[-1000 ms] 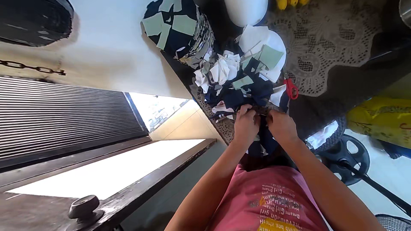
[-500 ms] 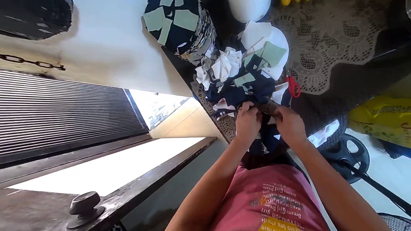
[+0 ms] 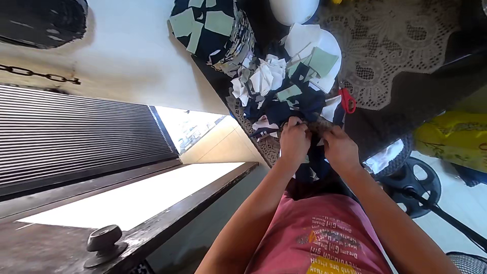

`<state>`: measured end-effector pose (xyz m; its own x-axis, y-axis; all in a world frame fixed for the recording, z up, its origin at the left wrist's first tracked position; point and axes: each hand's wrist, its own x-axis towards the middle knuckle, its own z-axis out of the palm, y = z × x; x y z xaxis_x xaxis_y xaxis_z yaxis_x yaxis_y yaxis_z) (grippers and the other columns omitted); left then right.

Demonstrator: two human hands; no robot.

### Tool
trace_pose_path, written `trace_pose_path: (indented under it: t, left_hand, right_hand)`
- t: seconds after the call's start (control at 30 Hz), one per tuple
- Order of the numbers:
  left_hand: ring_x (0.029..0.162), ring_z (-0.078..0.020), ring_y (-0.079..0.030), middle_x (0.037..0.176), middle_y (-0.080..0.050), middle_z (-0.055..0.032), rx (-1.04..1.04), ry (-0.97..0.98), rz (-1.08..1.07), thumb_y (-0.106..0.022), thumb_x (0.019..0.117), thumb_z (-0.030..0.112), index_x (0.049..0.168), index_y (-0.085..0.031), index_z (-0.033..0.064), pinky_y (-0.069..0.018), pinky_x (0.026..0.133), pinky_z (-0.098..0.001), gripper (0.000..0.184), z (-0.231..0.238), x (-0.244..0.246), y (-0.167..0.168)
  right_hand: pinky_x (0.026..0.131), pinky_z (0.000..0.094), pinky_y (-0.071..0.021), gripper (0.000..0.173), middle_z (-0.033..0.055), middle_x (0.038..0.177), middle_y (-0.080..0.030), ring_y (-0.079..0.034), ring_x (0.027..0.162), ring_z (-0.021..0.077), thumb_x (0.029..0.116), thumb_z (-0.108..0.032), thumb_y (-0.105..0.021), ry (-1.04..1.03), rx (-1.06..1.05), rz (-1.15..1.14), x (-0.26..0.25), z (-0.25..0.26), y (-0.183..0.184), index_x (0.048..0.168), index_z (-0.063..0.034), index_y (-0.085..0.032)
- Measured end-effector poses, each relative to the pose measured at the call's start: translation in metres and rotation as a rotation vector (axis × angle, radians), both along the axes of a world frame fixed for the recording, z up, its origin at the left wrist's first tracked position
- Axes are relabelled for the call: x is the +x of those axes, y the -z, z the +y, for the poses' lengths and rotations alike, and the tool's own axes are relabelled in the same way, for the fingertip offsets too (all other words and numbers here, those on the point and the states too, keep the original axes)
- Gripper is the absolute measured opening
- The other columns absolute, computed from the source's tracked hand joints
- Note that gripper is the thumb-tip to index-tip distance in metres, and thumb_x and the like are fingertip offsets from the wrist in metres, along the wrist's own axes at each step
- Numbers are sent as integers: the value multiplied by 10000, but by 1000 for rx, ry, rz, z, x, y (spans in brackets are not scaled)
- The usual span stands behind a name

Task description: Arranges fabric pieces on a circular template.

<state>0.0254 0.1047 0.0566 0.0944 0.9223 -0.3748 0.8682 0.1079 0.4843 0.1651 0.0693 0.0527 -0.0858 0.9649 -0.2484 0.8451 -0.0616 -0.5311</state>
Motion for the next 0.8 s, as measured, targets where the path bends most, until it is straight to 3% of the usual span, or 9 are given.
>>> trace_pose_path:
  t: [0.27,0.4,0.57,0.8]
  left_hand:
    - [1197,-389,-592,1322,-600,-205,0,18,-16,-713,951,131,1039,-757,0,-502,997,-543,164,2,-2,1]
    - [1158,-362,-633,1255,-643,-194,124,41,-136,-674,950,66,1066,-735,4,-527,975,-527,145,-10,-18,5]
    - [1218,-405,-608,1269,-672,-171,328,399,-156,-620,875,-3,1118,-762,61,-513,957,-579,289,-47,-47,23]
    - [1131,-334,-678,1130,-740,-106,535,585,-125,-656,915,79,1029,-785,85,-545,945,-516,173,-45,-52,41]
  right_hand:
    - [793,569,-558,218,242,1146,-666,-671,1034,439,958,34,-605,3,7,13,1,-1,1,1095,-22,-765]
    - [798,570,-555,230,245,1139,-663,-667,1037,439,953,43,-604,-10,10,9,2,-1,-1,1093,-29,-771]
    - [794,565,-553,240,246,1109,-667,-671,1018,436,943,50,-611,-27,22,4,4,-2,2,1094,-34,-777]
    - [794,561,-551,231,243,1113,-668,-667,1031,435,932,63,-622,-45,11,-27,1,-1,0,1091,-20,-768]
